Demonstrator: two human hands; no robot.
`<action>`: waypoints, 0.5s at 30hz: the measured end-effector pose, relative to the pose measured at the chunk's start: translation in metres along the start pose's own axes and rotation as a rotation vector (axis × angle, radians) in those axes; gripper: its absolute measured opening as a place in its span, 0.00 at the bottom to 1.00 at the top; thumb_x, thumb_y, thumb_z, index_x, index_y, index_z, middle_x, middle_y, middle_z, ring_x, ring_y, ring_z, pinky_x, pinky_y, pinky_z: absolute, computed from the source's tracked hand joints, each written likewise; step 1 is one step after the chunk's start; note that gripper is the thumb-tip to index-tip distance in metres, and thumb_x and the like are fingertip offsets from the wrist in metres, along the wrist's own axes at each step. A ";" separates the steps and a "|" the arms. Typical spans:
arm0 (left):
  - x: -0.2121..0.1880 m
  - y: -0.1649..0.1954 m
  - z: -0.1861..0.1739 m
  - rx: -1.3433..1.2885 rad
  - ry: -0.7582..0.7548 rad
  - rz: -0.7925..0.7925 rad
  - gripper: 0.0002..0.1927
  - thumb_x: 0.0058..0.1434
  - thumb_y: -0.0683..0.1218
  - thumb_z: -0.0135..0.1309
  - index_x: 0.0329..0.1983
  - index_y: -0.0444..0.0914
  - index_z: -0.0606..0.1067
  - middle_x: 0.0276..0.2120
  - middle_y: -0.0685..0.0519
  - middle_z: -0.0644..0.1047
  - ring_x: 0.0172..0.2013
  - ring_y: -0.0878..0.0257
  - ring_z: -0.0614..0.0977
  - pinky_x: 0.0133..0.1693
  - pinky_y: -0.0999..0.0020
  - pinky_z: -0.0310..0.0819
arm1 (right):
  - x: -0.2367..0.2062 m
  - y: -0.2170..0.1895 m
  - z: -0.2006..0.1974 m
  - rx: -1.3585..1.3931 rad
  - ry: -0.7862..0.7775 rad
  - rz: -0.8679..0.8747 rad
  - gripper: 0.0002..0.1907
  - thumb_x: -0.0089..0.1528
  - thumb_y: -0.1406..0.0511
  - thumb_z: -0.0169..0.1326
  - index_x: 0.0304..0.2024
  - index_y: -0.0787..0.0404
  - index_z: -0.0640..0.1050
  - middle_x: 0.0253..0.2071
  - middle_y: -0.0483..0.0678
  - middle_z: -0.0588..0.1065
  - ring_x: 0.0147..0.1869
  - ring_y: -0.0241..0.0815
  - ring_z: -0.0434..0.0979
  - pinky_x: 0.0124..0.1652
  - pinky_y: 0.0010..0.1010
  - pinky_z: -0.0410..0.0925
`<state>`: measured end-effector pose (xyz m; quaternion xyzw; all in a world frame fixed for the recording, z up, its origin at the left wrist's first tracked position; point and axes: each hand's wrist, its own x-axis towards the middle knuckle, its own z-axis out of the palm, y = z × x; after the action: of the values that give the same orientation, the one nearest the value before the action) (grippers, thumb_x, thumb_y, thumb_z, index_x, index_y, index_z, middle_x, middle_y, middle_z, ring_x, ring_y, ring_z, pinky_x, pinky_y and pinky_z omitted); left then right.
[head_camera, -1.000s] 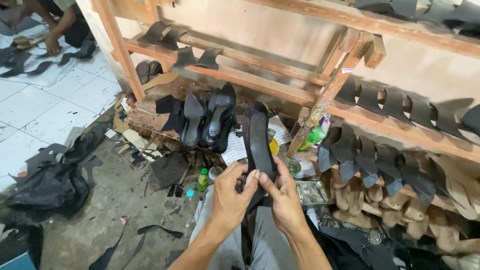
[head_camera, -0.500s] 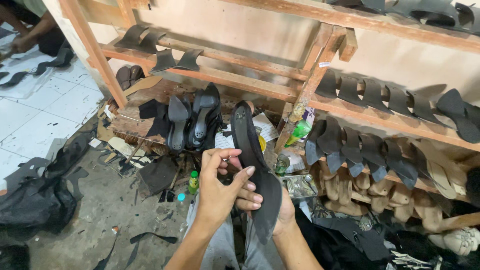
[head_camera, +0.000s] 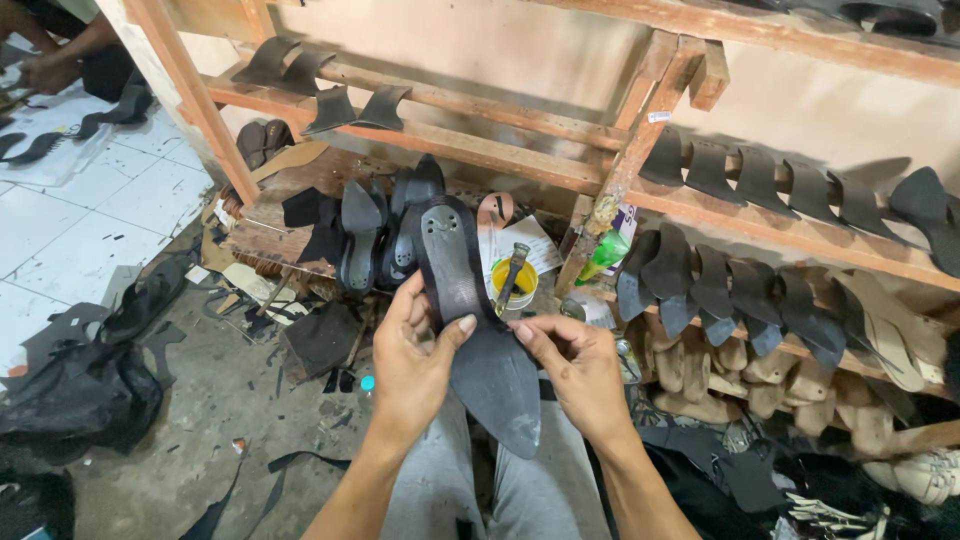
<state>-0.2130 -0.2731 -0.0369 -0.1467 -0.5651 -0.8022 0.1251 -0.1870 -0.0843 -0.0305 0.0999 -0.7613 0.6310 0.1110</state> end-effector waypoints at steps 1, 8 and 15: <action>-0.002 0.000 0.001 -0.019 -0.016 -0.015 0.33 0.60 0.29 0.55 0.69 0.28 0.61 0.54 0.44 0.77 0.53 0.62 0.79 0.54 0.69 0.76 | -0.001 -0.001 0.002 -0.081 0.053 0.031 0.11 0.65 0.64 0.59 0.41 0.67 0.84 0.28 0.40 0.75 0.31 0.27 0.67 0.31 0.22 0.62; -0.015 -0.010 0.000 0.114 -0.023 -0.097 0.35 0.59 0.30 0.57 0.70 0.28 0.60 0.56 0.45 0.76 0.55 0.63 0.79 0.55 0.71 0.74 | -0.019 -0.001 0.011 -0.322 0.145 0.030 0.08 0.58 0.64 0.64 0.33 0.65 0.85 0.19 0.37 0.76 0.23 0.25 0.70 0.24 0.20 0.63; -0.015 -0.036 -0.009 -0.143 -0.058 -0.241 0.36 0.57 0.31 0.57 0.69 0.31 0.61 0.54 0.47 0.78 0.51 0.64 0.80 0.51 0.71 0.77 | -0.030 0.030 0.019 0.285 0.184 0.362 0.16 0.65 0.58 0.56 0.42 0.66 0.82 0.35 0.45 0.79 0.35 0.31 0.74 0.37 0.26 0.68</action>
<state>-0.2134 -0.2692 -0.0765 -0.1096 -0.5235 -0.8450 0.0006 -0.1683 -0.0974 -0.0707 -0.0812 -0.6567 0.7481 0.0497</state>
